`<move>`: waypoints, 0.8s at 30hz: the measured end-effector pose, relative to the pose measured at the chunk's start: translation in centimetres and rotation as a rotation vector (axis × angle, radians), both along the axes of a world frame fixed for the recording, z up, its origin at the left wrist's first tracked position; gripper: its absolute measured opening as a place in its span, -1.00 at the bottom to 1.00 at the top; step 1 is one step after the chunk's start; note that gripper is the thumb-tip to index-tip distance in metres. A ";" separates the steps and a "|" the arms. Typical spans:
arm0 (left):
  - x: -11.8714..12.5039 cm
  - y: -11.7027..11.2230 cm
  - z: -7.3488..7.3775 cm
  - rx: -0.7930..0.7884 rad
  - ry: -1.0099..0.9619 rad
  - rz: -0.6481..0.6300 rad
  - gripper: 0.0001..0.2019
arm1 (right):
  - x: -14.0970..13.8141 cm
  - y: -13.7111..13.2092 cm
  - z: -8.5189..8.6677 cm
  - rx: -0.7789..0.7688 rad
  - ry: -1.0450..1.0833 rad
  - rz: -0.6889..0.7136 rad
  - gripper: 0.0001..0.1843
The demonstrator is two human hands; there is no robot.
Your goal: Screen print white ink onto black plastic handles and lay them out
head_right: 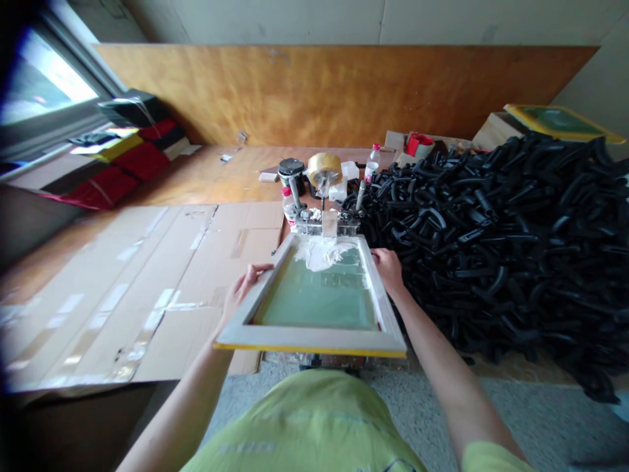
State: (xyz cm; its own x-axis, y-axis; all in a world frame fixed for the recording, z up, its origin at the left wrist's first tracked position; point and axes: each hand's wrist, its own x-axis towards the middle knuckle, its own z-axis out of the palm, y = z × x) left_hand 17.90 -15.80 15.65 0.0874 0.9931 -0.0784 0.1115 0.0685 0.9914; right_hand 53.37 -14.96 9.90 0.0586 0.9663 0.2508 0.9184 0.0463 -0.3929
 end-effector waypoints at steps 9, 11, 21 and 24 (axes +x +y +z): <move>0.0 -2.0 -9.2 -0.228 0.038 -0.014 -0.26 | -7.8 7.2 3.9 0.040 -0.178 0.243 -0.69; -0.1 -1.8 -9.7 -0.244 0.038 -0.022 -0.28 | -9.0 6.8 3.2 -0.073 -0.243 0.256 -0.84; -0.2 -1.8 -9.7 -0.289 0.001 -0.014 -0.29 | -7.7 1.1 2.9 -0.043 -0.161 0.779 -0.83; -0.1 -1.8 -9.6 -0.303 -0.024 -0.003 -0.29 | -8.0 1.4 2.5 0.018 -0.116 0.621 -0.81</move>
State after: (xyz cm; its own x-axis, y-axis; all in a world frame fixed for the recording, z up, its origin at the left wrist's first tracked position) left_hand 17.76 -17.58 6.02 0.0956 0.9244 -0.3692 0.0885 0.3615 0.9282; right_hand 45.34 -13.57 12.40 -0.5408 0.8067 0.2383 0.7546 0.5905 -0.2863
